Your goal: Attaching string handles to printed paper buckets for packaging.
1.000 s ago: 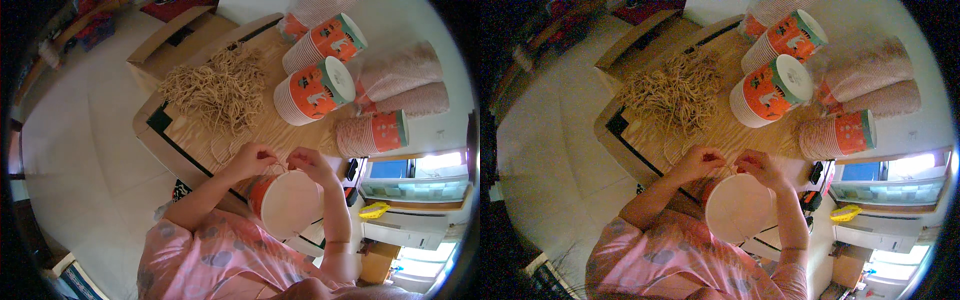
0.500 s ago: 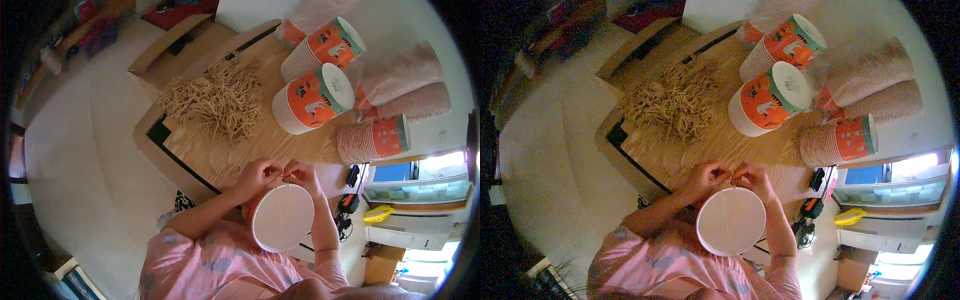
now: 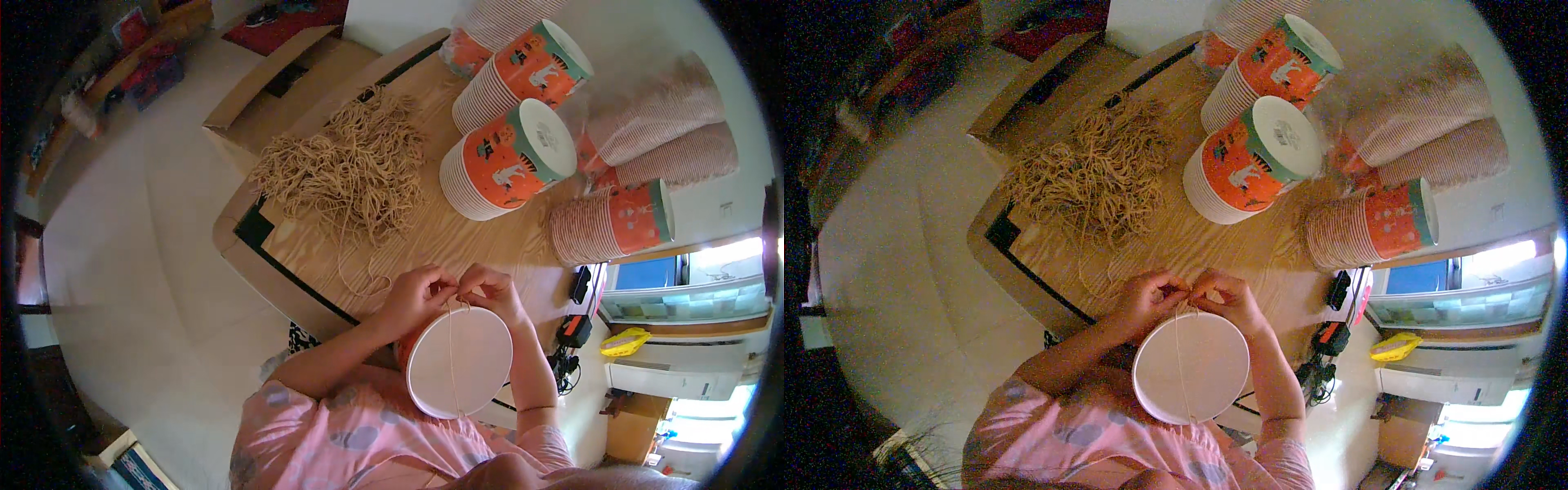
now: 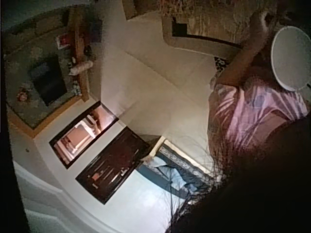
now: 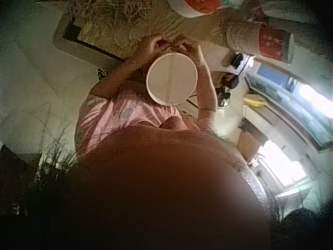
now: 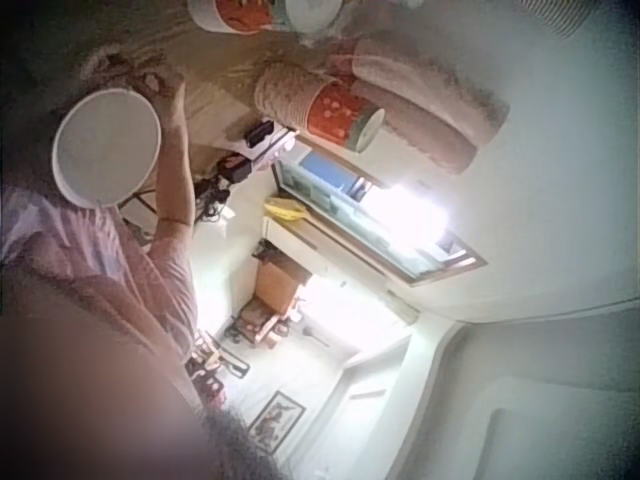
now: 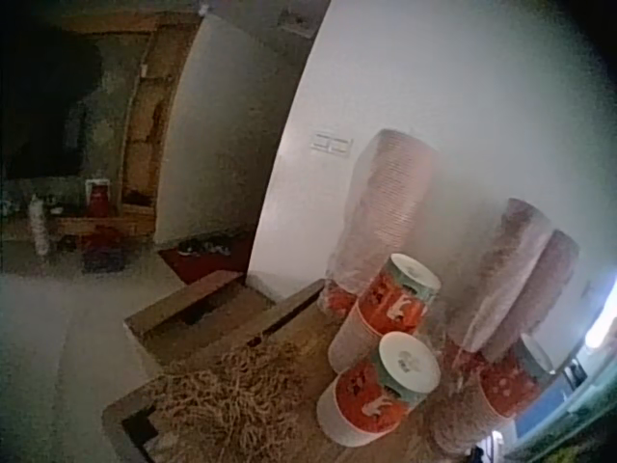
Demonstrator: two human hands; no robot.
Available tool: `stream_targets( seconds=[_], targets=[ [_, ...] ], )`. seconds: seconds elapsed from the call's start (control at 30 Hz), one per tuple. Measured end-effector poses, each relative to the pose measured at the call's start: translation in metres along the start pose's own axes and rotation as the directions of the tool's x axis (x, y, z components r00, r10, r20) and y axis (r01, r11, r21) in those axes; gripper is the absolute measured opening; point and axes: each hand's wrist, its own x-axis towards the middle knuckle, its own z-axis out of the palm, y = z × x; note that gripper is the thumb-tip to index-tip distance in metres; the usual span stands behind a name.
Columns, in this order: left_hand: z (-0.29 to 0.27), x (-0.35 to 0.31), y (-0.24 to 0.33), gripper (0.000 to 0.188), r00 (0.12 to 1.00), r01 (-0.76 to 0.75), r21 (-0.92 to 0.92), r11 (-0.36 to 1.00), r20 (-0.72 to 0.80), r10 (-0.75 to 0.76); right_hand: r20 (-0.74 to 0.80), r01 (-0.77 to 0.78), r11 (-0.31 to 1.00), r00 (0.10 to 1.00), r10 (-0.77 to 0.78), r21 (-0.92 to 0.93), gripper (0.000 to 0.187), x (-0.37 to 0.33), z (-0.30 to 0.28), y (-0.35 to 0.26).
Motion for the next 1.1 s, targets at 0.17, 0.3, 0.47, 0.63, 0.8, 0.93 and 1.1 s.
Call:
stream_targets(
  seconds=[0.17, 0.3, 0.47, 0.63, 0.8, 0.93, 1.1],
  targets=[
    [-0.002, 0.0, -0.001, 0.012, 0.997, -0.08, 0.047, 0.996, -0.006, 0.08, 0.022, 0.029, 0.999, 0.999, -0.028, -0.029, 0.012, 0.002, -0.001, -0.003],
    [-0.004, 0.002, 0.006, 0.012, 0.994, -0.109, 0.125, 0.986, 0.0, 0.11, 0.074, 0.073, 0.994, 0.995, -0.067, -0.086, 0.012, 0.003, -0.004, -0.008],
    [-0.008, 0.003, 0.008, 0.011, 0.994, -0.105, 0.125, 0.987, -0.028, 0.109, 0.126, 0.051, 0.991, 0.991, -0.035, -0.126, 0.01, 0.003, -0.006, -0.019],
    [-0.016, 0.003, 0.01, 0.011, 0.993, -0.1, 0.195, 0.976, -0.043, 0.11, 0.185, 0.059, 0.983, 0.982, -0.027, -0.172, 0.007, 0.004, -0.006, -0.033],
    [-0.019, 0.001, 0.008, 0.011, 0.996, -0.08, 0.176, 0.981, 0.04, 0.074, 0.278, 0.052, 0.982, 0.961, 0.001, -0.182, 0.005, 0.003, -0.008, -0.038],
    [-0.021, 0.002, 0.002, 0.01, 0.991, -0.073, 0.134, 0.988, 0.12, 0.057, 0.263, 0.063, 0.979, 0.965, -0.01, -0.193, 0.011, 0.002, -0.004, -0.039],
    [-0.023, 0.005, 0.011, 0.015, 0.968, -0.019, 0.022, 1.0, 0.251, 0.013, 0.257, 0.067, 0.967, 0.966, -0.002, -0.246, 0.009, 0.001, -0.003, -0.036]
  ],
)
